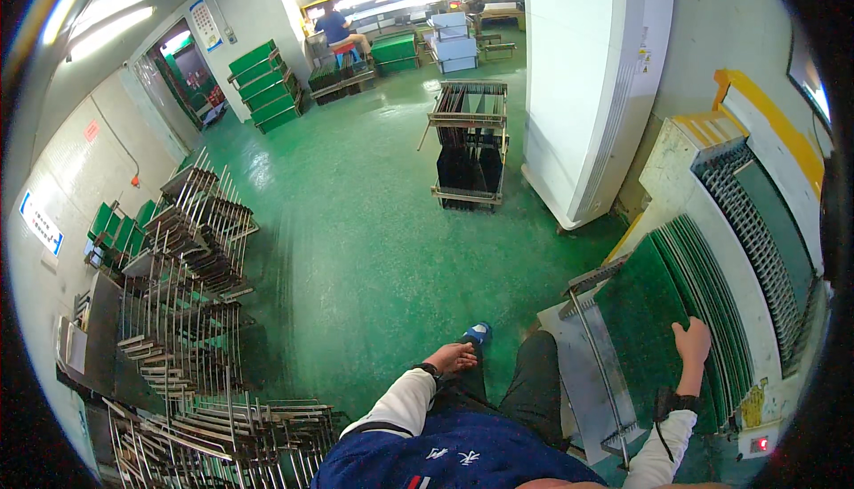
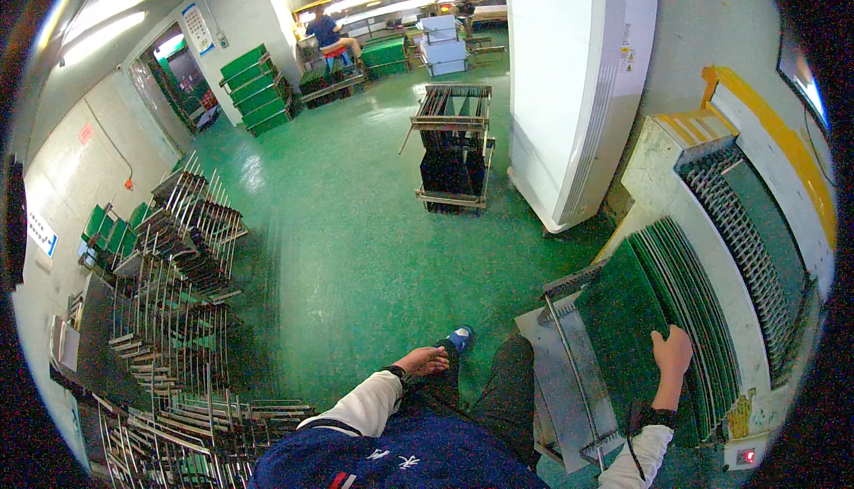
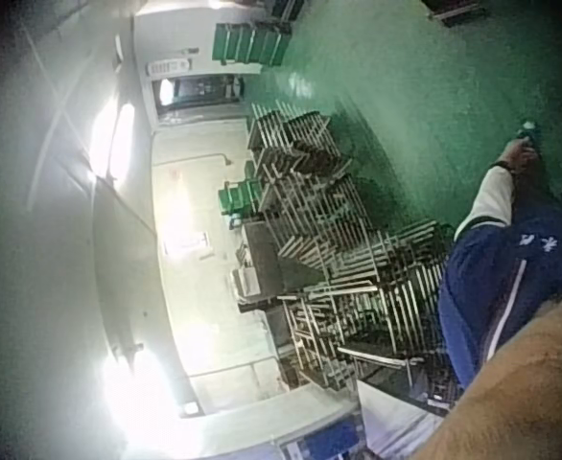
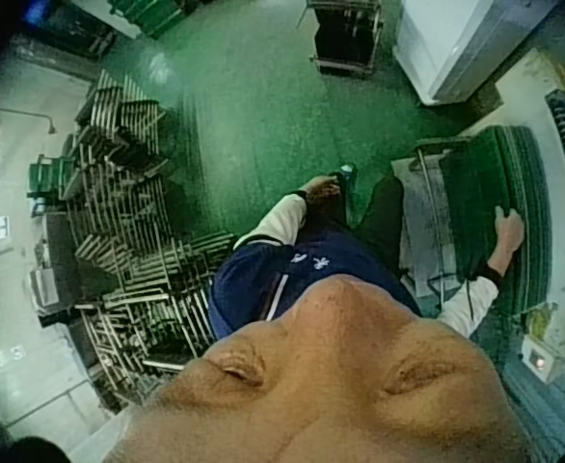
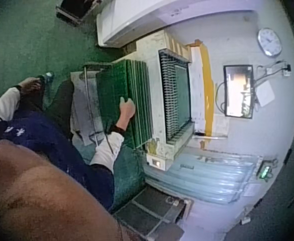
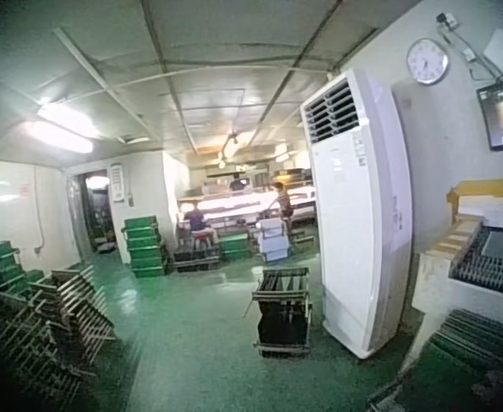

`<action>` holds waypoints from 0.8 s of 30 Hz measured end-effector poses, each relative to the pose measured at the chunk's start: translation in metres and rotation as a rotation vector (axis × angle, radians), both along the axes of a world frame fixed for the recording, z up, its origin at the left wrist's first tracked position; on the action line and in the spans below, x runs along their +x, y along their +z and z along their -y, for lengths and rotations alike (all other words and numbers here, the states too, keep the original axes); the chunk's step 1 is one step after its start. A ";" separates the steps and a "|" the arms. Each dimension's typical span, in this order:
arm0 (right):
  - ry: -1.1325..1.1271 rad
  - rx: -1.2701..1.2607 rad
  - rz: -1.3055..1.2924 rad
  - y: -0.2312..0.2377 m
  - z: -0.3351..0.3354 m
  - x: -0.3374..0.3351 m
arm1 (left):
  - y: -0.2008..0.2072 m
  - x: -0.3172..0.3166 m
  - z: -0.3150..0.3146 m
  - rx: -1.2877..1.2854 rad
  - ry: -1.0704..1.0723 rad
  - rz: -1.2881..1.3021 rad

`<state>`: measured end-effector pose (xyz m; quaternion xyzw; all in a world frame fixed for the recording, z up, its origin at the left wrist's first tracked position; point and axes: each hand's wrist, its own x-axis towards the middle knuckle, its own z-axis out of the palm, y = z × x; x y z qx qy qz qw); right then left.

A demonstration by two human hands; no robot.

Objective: Loading green circuit boards into a processing machine and then transferring them to a drying rack.

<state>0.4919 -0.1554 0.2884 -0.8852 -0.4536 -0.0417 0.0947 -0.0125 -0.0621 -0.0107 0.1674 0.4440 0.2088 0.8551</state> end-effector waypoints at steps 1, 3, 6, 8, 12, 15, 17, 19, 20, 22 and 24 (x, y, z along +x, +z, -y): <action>-0.004 -0.022 -0.022 0.003 -0.001 -0.003 | -0.001 -0.001 0.001 -0.003 0.009 0.003; 0.003 0.021 0.033 -0.003 0.001 0.002 | 0.002 0.002 0.001 0.000 0.009 0.010; -0.001 0.055 0.072 -0.014 0.003 0.011 | 0.006 0.004 0.000 0.008 0.001 0.003; -0.029 0.007 0.017 -0.008 0.002 0.006 | 0.009 0.004 -0.001 0.003 0.003 -0.014; -0.077 -0.106 -0.107 0.018 -0.003 -0.012 | 0.006 0.001 0.000 0.009 -0.010 -0.025; -0.092 -0.111 -0.115 0.022 -0.001 -0.015 | 0.010 0.003 0.000 0.015 -0.016 -0.031; -0.096 -0.118 -0.127 0.025 -0.002 -0.017 | 0.012 0.004 0.001 0.022 -0.002 -0.041; -0.091 -0.127 -0.143 0.026 -0.003 -0.018 | 0.013 0.003 0.002 0.013 0.004 -0.032; -0.088 -0.125 -0.137 0.026 -0.003 -0.018 | 0.011 0.002 0.001 0.008 0.006 -0.026; -0.082 -0.122 -0.122 0.025 -0.003 -0.016 | 0.007 0.001 0.001 0.013 0.001 -0.012; -0.080 -0.114 -0.114 0.021 -0.002 -0.013 | 0.003 0.001 0.000 0.018 -0.004 -0.004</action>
